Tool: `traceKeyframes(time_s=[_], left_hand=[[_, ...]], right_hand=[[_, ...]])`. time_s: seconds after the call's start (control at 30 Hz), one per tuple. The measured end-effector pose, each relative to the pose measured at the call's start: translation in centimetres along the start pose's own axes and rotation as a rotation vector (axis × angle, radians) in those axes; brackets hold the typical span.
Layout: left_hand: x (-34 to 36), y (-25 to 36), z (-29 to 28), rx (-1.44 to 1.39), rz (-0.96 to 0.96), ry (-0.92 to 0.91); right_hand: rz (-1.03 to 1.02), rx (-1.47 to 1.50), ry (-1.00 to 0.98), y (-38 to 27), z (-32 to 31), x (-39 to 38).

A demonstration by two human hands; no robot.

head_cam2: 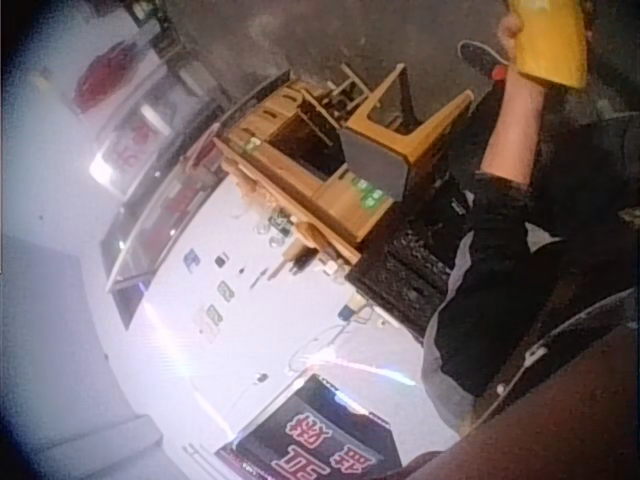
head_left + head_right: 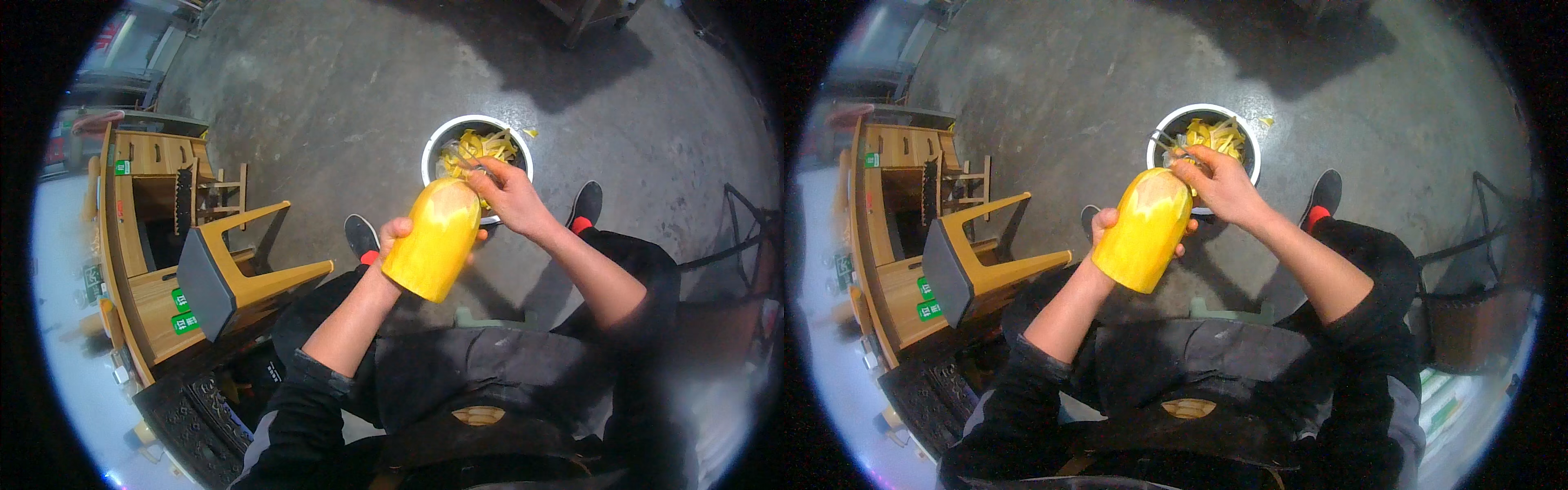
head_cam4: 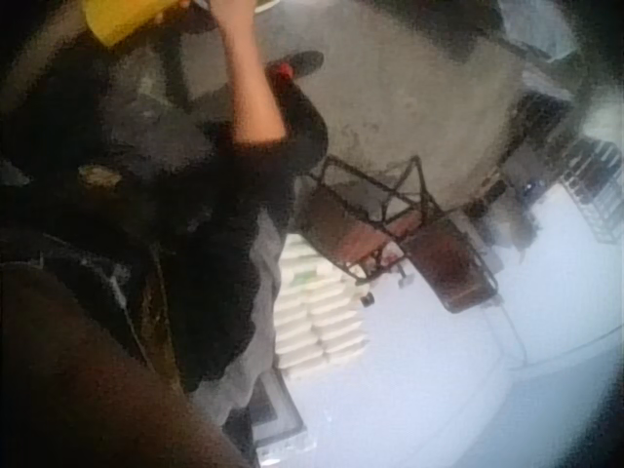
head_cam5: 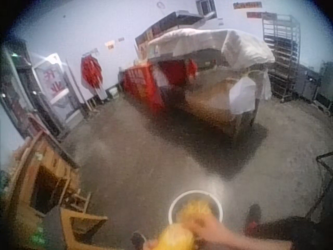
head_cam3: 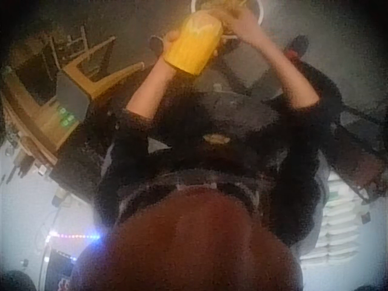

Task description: The person sits on a low stool and peels a large yellow melon using a peeler, collecting the peels in a metal bowl on the floor. The person rotates the melon to remove the skin in long strips and finishes by placing the peeled melon on a nearby wooden table.

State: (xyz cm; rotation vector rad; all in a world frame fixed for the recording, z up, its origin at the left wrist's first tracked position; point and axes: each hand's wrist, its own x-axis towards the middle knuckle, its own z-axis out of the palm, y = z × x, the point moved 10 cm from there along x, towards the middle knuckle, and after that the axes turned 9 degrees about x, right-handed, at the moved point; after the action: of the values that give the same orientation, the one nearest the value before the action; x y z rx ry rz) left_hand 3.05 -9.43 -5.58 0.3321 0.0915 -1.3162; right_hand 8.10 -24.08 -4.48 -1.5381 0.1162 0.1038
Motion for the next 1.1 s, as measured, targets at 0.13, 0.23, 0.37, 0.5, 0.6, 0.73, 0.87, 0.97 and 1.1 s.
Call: traceKeyframes(time_s=[0.13,0.23,0.37,0.5,0.6,0.73,0.87,0.97,1.1], left_hand=[[0.0,0.4,-0.4,0.035,0.054,0.028],[0.0,0.5,-1.4,0.047,0.026,0.042],[-0.3,1.0,-4.1,0.036,0.093,0.190],[-0.5,0.7,-5.8,0.010,0.133,0.318],[-0.4,0.4,-5.9,-0.001,0.125,0.346],[-0.6,0.4,-5.4,0.027,0.115,0.356],[-0.6,0.5,-4.6,0.050,0.097,0.301],[-0.4,0.5,-4.1,0.041,0.099,0.258],[-0.4,0.5,-3.5,0.070,0.102,0.225]], right_hand=[[0.029,0.016,0.128,-0.5,-1.8,-0.8],[-0.031,-0.210,0.095,-2.4,-1.4,-2.6],[-0.304,-0.595,-0.093,-5.6,2.0,-5.5],[-0.292,-0.699,-0.097,-5.5,3.0,-6.1],[-0.277,-0.706,-0.068,-5.1,3.1,-6.1],[-0.311,-0.709,-0.021,-5.0,2.8,-6.0],[-0.268,-0.719,-0.012,-4.3,2.1,-5.4],[-0.239,-0.727,0.007,-3.5,1.7,-5.1],[-0.261,-0.686,0.052,-0.9,0.5,-4.6]])
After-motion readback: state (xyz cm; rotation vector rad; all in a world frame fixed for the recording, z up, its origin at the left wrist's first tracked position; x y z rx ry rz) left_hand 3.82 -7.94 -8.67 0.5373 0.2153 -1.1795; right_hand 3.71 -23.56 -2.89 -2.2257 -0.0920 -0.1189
